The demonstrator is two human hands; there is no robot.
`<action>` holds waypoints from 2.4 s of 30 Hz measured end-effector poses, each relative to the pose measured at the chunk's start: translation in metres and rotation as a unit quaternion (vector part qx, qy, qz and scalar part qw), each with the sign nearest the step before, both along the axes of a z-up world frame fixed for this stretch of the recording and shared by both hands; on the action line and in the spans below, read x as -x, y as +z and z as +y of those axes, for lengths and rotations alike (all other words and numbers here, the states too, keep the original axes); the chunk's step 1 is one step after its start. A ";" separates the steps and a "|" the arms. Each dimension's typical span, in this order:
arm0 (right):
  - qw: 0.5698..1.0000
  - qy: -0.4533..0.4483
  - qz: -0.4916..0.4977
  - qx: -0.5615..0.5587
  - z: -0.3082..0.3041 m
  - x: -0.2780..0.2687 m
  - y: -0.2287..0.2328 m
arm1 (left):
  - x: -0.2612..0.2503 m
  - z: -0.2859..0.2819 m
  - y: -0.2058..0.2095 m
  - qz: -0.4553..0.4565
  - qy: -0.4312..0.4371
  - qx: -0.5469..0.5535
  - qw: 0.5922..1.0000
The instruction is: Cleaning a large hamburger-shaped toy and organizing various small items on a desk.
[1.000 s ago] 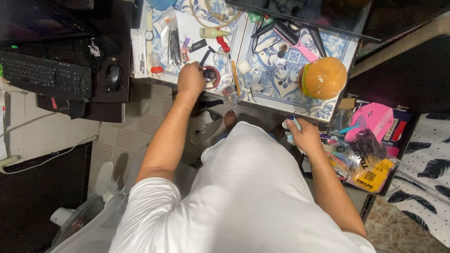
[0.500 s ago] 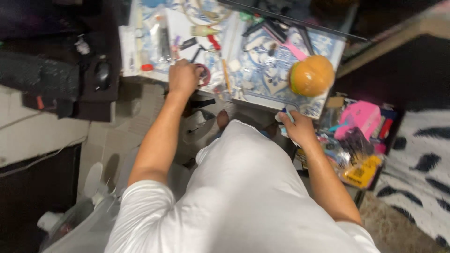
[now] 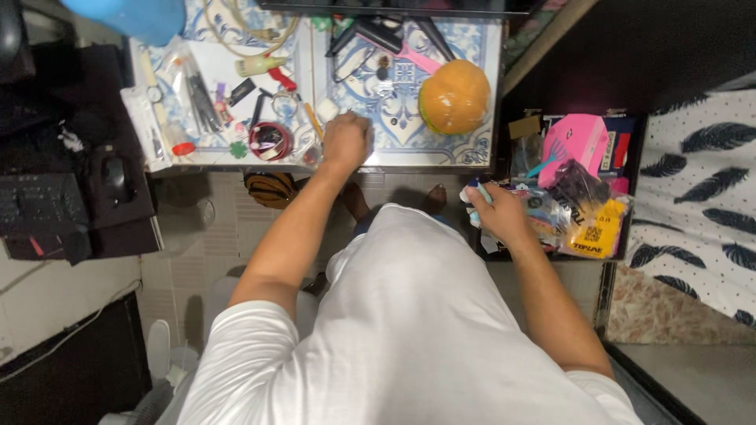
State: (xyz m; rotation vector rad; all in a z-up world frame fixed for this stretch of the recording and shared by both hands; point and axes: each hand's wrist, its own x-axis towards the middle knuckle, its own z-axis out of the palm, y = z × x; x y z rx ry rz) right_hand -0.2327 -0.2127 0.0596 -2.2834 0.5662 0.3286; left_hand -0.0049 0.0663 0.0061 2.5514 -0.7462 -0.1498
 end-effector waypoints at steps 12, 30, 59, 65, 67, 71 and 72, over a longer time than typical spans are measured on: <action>0.995 -0.035 -0.055 0.071 -0.073 0.090 -0.045 | -0.005 -0.067 -0.061 0.055 0.037 0.011 0.998; 1.000 0.007 0.023 -0.019 -0.042 -0.007 0.002 | -0.002 0.123 0.040 -0.031 0.336 0.083 0.938; 0.998 -0.031 0.045 0.018 -0.013 0.013 -0.005 | -0.024 0.057 -0.033 0.424 0.288 0.389 0.766; 1.000 -0.004 0.015 0.002 -0.005 -0.004 -0.003 | -0.022 0.067 -0.042 0.397 0.341 0.431 0.735; 0.999 -0.001 0.051 0.001 -0.003 -0.009 0.005 | -0.022 0.064 -0.034 0.380 0.354 0.434 0.736; 0.999 0.024 0.007 0.040 -0.014 -0.001 -0.014 | -0.018 0.048 -0.001 0.356 0.344 0.411 0.765; 0.997 0.031 -0.048 0.047 -0.017 0.003 -0.022 | -0.016 0.044 0.005 0.342 0.334 0.395 0.785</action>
